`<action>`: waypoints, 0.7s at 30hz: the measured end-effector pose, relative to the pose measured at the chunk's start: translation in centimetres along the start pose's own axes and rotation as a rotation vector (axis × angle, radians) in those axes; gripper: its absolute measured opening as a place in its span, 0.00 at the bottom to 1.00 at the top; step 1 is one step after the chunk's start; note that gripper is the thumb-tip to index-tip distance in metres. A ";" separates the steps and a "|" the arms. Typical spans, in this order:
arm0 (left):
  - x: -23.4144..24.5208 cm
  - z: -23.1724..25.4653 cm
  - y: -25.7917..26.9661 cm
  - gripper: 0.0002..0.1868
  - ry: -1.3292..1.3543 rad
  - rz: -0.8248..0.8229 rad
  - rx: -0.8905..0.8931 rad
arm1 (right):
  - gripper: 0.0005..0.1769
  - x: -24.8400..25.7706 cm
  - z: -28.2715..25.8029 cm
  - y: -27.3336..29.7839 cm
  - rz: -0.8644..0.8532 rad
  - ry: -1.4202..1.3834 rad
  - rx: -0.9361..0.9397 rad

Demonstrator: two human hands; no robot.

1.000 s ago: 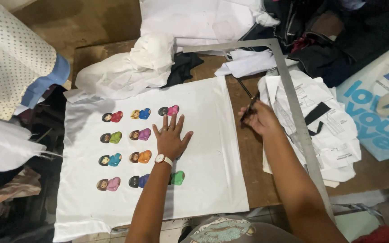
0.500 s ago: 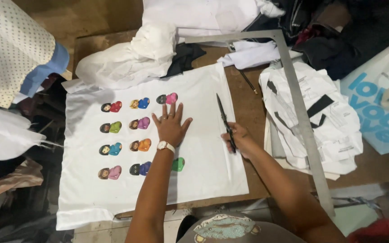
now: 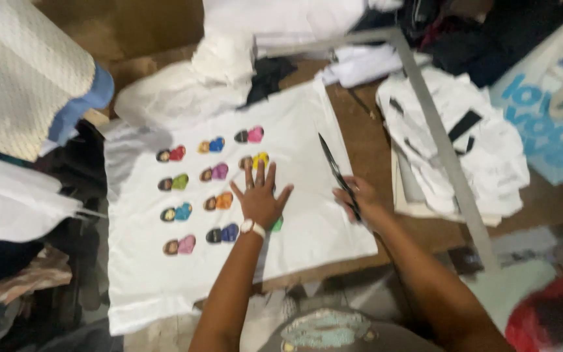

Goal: The person uses a large L-shaped ruler and a pencil to mark straight lines on a white fabric sheet. They then use scissors to cut along the marked lines, trimming the fabric. The person repeats this process on a second piece of white fabric.

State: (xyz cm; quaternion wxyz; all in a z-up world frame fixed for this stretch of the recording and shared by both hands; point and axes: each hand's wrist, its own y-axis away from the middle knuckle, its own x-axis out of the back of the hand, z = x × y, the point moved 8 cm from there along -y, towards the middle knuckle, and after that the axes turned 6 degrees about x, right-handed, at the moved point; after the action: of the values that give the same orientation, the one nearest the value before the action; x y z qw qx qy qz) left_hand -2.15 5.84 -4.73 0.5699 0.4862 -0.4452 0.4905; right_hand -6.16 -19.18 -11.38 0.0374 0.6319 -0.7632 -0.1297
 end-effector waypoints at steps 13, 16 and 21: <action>-5.0 7.4 5.4 0.41 -0.015 -0.008 -0.599 | 0.25 10.8 13.6 30.2 -0.240 0.255 -0.407; -5.8 7.4 5.7 0.40 -0.019 -0.070 -0.569 | 0.22 8.3 11.4 30.9 -0.234 -0.052 -0.518; -4.7 8.3 6.6 0.39 0.002 -0.139 -0.550 | 0.29 5.9 10.3 29.5 -0.247 -0.032 -0.496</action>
State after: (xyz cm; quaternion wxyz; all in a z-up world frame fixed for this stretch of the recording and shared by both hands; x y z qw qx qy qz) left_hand -9.51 -2.69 -7.50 0.7131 0.3423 -0.5265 0.3116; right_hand -37.76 -18.41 -14.71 0.1628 0.6895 -0.6257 -0.3264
